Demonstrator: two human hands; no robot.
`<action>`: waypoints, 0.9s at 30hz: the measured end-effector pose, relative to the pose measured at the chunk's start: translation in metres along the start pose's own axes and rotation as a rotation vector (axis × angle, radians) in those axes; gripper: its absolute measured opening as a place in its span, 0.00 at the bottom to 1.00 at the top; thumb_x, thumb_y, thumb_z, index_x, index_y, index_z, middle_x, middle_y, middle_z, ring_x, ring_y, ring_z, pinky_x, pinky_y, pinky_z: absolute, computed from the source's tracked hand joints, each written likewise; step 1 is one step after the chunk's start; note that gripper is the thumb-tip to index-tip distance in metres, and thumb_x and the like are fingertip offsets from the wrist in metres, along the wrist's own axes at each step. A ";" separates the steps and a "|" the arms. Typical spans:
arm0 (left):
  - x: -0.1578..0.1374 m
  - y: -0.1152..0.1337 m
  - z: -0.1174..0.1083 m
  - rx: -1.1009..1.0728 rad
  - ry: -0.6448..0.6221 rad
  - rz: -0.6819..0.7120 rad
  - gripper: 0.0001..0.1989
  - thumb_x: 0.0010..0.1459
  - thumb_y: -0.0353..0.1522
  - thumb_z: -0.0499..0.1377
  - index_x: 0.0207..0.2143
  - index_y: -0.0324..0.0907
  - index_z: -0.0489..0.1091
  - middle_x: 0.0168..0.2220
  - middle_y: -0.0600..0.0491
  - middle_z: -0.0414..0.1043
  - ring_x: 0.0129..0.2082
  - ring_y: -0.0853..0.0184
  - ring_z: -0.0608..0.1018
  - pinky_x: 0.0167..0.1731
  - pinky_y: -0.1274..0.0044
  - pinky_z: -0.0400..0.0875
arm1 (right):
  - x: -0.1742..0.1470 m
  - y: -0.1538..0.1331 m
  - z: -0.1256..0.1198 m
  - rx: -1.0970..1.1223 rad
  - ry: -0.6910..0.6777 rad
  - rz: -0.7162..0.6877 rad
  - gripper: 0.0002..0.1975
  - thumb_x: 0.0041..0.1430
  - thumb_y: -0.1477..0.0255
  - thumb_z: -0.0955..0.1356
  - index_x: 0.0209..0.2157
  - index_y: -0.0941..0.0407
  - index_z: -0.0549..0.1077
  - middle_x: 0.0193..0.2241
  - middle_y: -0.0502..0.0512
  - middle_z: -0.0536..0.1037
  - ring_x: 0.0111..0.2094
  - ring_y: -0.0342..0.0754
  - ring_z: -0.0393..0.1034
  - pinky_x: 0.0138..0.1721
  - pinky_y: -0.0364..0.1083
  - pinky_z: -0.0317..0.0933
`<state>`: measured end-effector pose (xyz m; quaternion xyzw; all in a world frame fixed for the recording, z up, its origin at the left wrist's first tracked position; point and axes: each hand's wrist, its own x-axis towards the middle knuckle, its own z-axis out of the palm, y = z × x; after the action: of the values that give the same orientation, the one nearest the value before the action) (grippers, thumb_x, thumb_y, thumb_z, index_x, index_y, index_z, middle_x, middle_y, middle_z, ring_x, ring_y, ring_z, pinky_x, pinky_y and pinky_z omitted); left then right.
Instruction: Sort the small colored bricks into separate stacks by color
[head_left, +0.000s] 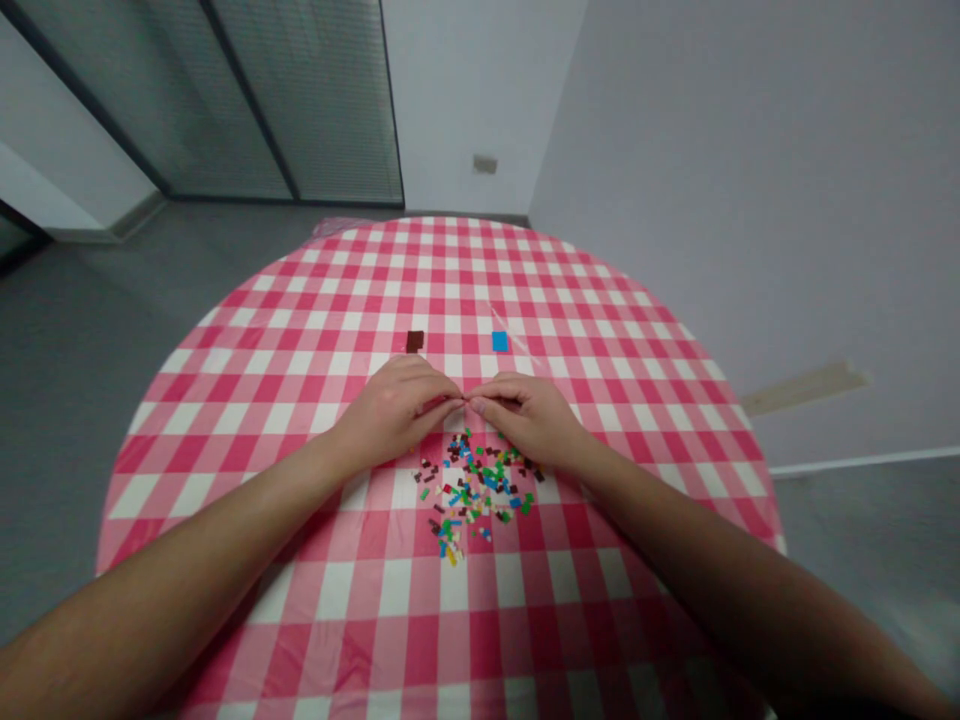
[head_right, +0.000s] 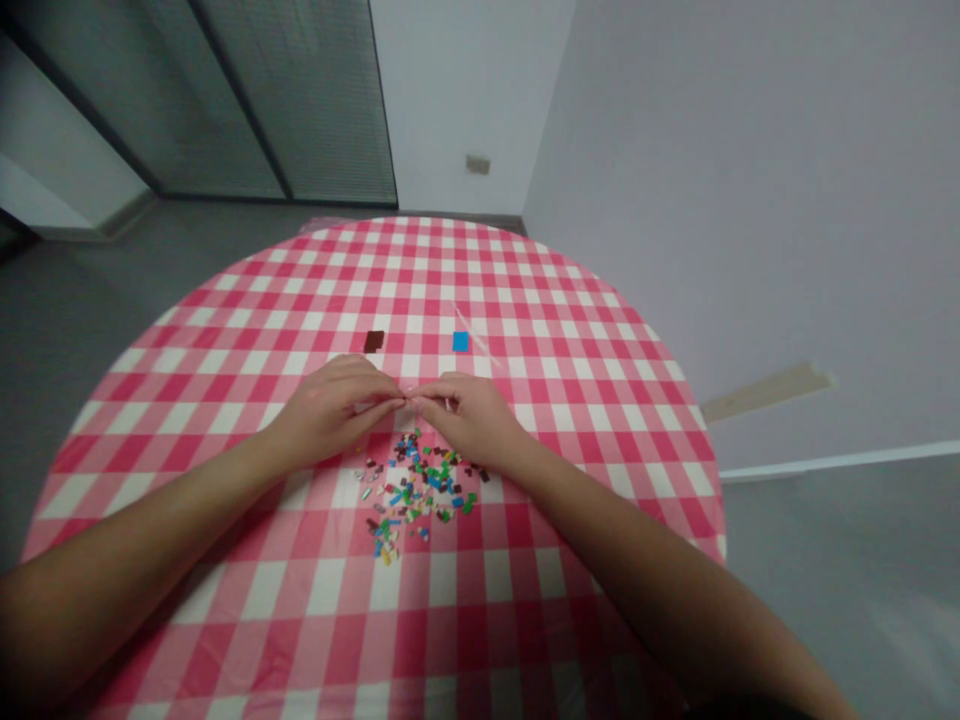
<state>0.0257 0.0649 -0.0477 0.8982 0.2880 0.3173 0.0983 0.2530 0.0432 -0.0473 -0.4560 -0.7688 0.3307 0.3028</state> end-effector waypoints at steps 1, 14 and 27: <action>0.000 -0.004 -0.003 0.011 0.020 -0.051 0.10 0.70 0.34 0.58 0.37 0.43 0.78 0.34 0.52 0.82 0.36 0.63 0.80 0.42 0.70 0.72 | 0.000 0.000 -0.001 -0.007 0.027 0.002 0.11 0.66 0.68 0.67 0.40 0.52 0.84 0.33 0.54 0.83 0.34 0.47 0.75 0.37 0.47 0.65; -0.008 -0.063 -0.012 0.181 0.002 -0.451 0.11 0.62 0.38 0.61 0.30 0.46 0.80 0.30 0.51 0.82 0.28 0.61 0.78 0.28 0.72 0.67 | -0.003 0.006 -0.009 -0.043 0.156 0.092 0.13 0.66 0.64 0.67 0.39 0.54 0.83 0.30 0.56 0.82 0.33 0.49 0.74 0.38 0.51 0.68; -0.012 -0.066 -0.013 0.130 -0.027 -0.379 0.13 0.60 0.35 0.57 0.36 0.44 0.82 0.36 0.48 0.81 0.36 0.58 0.79 0.41 0.66 0.73 | -0.004 0.008 -0.008 -0.010 0.194 0.087 0.13 0.65 0.64 0.67 0.38 0.54 0.83 0.32 0.56 0.84 0.34 0.51 0.76 0.37 0.51 0.69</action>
<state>-0.0204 0.1111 -0.0671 0.8364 0.4706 0.2619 0.1018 0.2651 0.0443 -0.0497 -0.5201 -0.7170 0.2943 0.3589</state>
